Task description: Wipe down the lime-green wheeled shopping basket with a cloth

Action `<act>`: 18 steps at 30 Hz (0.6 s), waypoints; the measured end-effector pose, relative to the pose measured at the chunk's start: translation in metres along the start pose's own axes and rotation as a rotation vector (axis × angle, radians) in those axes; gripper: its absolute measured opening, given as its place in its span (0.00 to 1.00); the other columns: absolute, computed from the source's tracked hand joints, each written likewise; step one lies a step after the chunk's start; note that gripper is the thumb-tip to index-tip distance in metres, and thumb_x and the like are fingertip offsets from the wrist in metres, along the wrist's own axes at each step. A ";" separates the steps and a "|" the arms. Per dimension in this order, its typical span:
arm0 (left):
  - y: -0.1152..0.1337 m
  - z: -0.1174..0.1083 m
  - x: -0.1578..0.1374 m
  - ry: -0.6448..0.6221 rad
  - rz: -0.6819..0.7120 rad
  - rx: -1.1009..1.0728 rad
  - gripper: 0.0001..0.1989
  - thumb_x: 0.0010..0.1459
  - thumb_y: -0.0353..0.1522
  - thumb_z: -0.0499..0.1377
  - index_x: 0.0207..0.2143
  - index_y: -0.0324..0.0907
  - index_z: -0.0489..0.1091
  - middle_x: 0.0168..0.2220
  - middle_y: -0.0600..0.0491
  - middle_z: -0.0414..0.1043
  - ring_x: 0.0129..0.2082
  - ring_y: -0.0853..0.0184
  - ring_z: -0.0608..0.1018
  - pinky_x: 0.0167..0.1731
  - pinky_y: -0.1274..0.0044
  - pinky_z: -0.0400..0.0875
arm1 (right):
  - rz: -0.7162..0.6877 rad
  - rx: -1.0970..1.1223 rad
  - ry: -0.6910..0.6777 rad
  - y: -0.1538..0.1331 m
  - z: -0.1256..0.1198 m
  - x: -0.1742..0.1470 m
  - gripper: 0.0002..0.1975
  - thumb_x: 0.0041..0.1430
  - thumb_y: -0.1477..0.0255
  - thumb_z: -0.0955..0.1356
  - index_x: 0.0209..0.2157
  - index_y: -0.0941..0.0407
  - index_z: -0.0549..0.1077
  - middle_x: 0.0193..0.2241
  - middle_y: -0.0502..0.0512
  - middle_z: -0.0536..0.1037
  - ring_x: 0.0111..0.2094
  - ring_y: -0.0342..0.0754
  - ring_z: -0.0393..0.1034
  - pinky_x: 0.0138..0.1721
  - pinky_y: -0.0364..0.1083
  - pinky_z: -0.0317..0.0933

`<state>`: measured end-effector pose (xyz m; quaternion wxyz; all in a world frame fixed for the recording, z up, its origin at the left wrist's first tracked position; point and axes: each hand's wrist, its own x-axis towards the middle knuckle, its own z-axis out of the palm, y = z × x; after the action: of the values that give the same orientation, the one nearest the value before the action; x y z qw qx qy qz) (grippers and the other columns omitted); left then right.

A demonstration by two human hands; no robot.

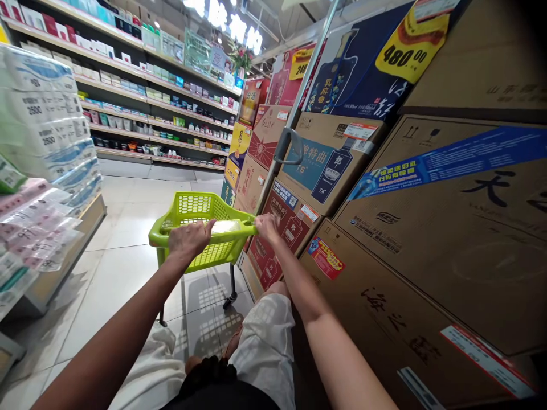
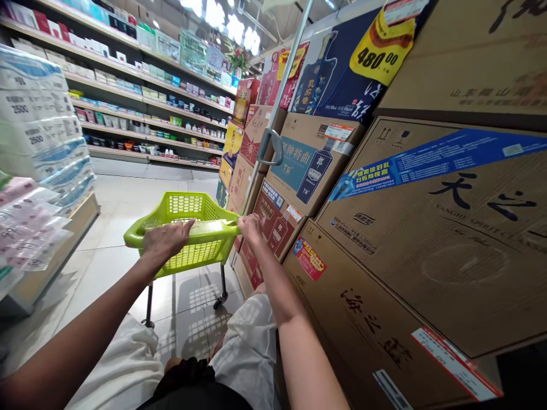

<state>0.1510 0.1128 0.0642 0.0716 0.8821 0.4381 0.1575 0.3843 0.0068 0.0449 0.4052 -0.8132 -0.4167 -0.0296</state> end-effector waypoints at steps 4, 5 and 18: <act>0.007 0.001 -0.008 0.029 -0.034 0.004 0.47 0.64 0.53 0.25 0.41 0.34 0.77 0.36 0.35 0.79 0.36 0.48 0.80 0.37 0.64 0.69 | 0.079 0.028 -0.019 -0.013 0.008 -0.002 0.18 0.61 0.68 0.62 0.20 0.57 0.73 0.21 0.53 0.73 0.30 0.48 0.68 0.39 0.46 0.62; 0.009 0.001 -0.010 0.038 -0.052 0.000 0.47 0.64 0.52 0.25 0.39 0.34 0.77 0.36 0.35 0.79 0.36 0.49 0.80 0.37 0.64 0.68 | 0.068 0.023 0.003 -0.019 0.016 -0.006 0.18 0.61 0.69 0.62 0.20 0.57 0.73 0.22 0.54 0.74 0.30 0.48 0.68 0.39 0.46 0.62; 0.014 0.007 -0.014 0.076 0.037 0.022 0.46 0.66 0.51 0.26 0.39 0.34 0.77 0.34 0.36 0.79 0.33 0.51 0.80 0.32 0.68 0.67 | 0.050 0.317 0.263 -0.016 0.018 -0.013 0.12 0.61 0.62 0.63 0.36 0.55 0.73 0.36 0.58 0.78 0.43 0.52 0.69 0.43 0.46 0.65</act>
<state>0.1566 0.0933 0.0586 0.0426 0.8842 0.4259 0.1873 0.3593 0.0164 0.0382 0.5796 -0.7386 -0.3393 -0.0595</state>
